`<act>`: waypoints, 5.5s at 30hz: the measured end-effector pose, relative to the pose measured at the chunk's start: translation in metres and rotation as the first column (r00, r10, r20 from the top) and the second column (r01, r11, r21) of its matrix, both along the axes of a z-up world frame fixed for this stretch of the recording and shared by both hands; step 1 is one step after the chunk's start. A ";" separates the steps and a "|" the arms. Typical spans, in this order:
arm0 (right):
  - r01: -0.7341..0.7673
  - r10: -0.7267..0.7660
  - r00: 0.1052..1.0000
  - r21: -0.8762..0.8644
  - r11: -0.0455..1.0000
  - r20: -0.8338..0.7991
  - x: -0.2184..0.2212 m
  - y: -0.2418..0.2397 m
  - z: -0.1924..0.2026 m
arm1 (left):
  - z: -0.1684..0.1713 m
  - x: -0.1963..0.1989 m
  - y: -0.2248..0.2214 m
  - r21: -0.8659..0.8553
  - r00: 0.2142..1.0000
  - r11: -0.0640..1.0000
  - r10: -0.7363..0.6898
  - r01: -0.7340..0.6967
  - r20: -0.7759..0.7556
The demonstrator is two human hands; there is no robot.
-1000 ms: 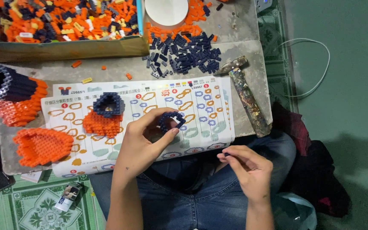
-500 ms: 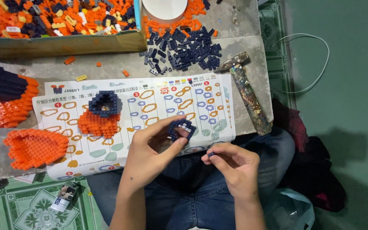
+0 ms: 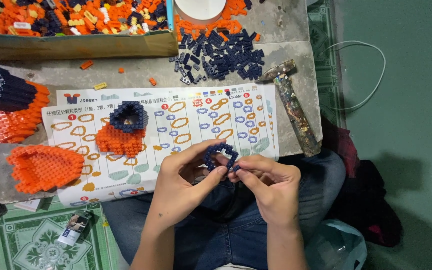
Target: Assembling a complex 3D model using small interlocking plastic blocks while following a printed instruction manual and using a small hammer for assembly.
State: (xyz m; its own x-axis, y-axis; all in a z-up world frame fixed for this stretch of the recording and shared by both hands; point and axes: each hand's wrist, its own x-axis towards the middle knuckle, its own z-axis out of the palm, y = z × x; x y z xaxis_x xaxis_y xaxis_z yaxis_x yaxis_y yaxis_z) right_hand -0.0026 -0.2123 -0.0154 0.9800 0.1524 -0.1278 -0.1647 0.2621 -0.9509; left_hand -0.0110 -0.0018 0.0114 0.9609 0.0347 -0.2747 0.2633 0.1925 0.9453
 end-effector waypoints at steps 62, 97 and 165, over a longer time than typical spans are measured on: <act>-0.095 0.094 0.995 -0.196 0.976 -0.011 -0.040 -0.006 -0.017 | 0.004 -0.024 0.009 0.274 0.987 0.957 -0.129 0.098 0.100; 0.060 0.521 0.761 -0.842 0.536 0.386 0.032 -0.011 0.000 | 0.005 0.002 0.021 0.753 0.916 0.563 0.021 -0.342 0.400; -0.232 0.635 0.696 -0.732 0.641 0.336 0.073 0.017 0.016 | -0.031 0.006 0.044 0.617 0.837 0.766 -0.210 -0.180 0.505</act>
